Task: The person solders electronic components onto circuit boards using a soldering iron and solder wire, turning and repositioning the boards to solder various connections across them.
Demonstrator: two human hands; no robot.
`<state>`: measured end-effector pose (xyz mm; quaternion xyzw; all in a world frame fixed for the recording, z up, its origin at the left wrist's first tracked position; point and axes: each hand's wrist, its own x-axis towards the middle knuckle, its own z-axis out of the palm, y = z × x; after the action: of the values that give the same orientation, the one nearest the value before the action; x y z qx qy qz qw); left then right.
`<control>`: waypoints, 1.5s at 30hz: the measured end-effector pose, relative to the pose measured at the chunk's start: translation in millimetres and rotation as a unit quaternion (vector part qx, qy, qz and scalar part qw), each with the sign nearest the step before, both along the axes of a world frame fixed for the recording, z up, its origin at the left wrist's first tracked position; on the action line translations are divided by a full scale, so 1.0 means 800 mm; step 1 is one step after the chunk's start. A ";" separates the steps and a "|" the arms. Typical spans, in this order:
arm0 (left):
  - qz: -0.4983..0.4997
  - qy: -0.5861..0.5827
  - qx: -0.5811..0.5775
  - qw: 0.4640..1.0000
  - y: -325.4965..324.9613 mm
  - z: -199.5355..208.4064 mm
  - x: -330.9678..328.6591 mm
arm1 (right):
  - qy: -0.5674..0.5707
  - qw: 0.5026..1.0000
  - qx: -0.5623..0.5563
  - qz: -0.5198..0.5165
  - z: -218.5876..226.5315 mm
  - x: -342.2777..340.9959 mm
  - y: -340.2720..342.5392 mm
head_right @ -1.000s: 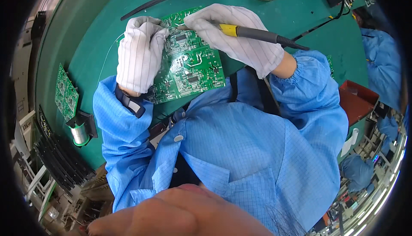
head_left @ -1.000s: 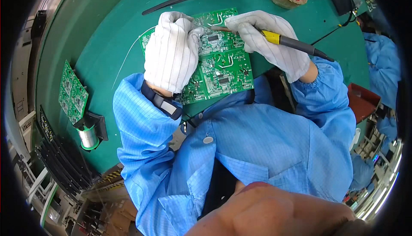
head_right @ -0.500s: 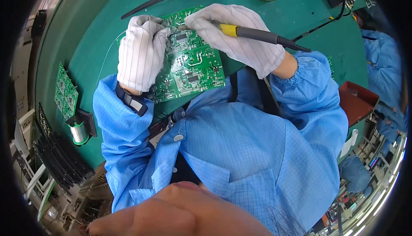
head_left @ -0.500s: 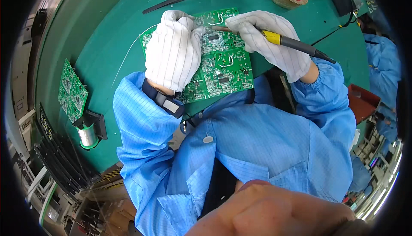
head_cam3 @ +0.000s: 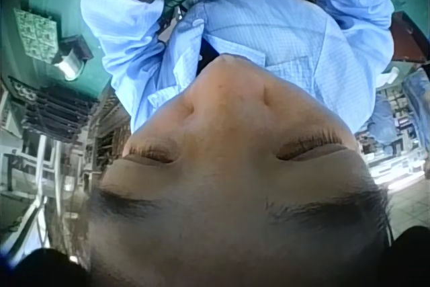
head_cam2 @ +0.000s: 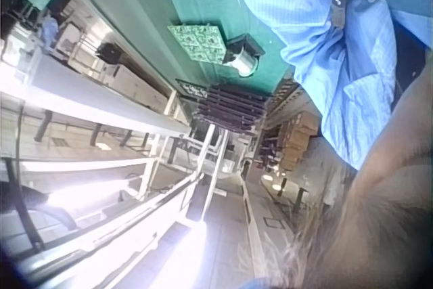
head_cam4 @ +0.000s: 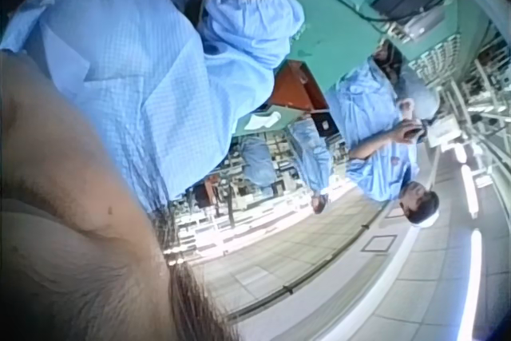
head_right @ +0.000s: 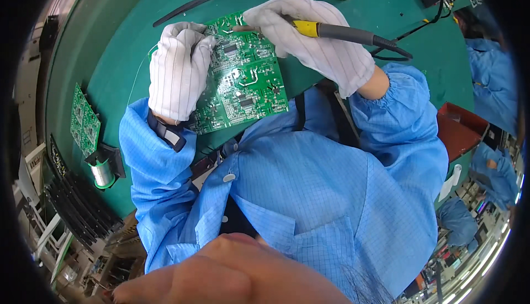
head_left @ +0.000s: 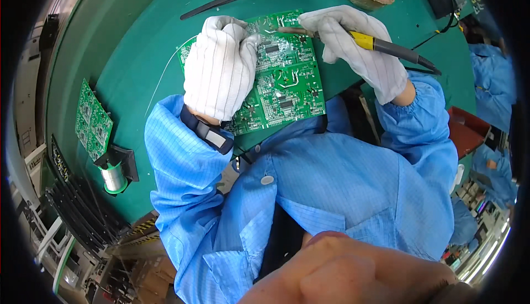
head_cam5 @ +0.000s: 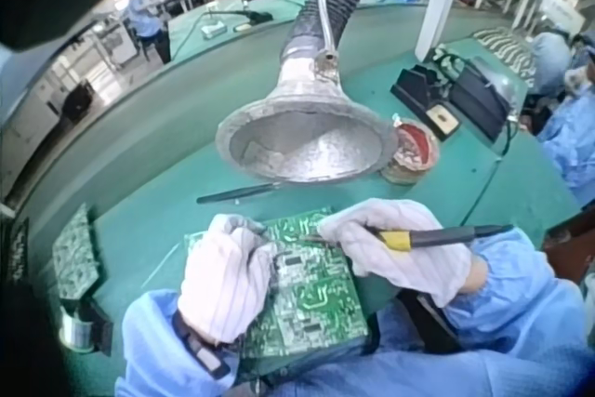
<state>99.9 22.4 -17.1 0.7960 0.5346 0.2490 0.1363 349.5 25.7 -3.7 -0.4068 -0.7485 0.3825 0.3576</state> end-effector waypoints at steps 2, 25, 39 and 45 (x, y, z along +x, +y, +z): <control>0.012 0.018 -0.004 1.000 0.000 0.001 0.004 | -0.011 1.000 0.017 0.005 -0.004 -0.003 0.001; 0.030 -0.009 -0.040 0.999 -0.009 0.039 -0.023 | -0.004 0.999 0.040 0.017 0.008 -0.001 -0.008; -0.082 -0.047 -0.097 0.991 -0.019 0.021 -0.044 | -0.019 0.997 -0.067 0.011 0.036 -0.001 -0.031; -0.070 -0.069 -0.137 0.986 -0.015 0.021 -0.044 | -0.003 0.995 -0.101 -0.026 0.048 0.031 -0.039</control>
<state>64.4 10.3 -0.6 0.7862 0.4961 0.2172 0.2976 373.9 -5.4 35.0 -0.4611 -0.6964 0.4454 0.3224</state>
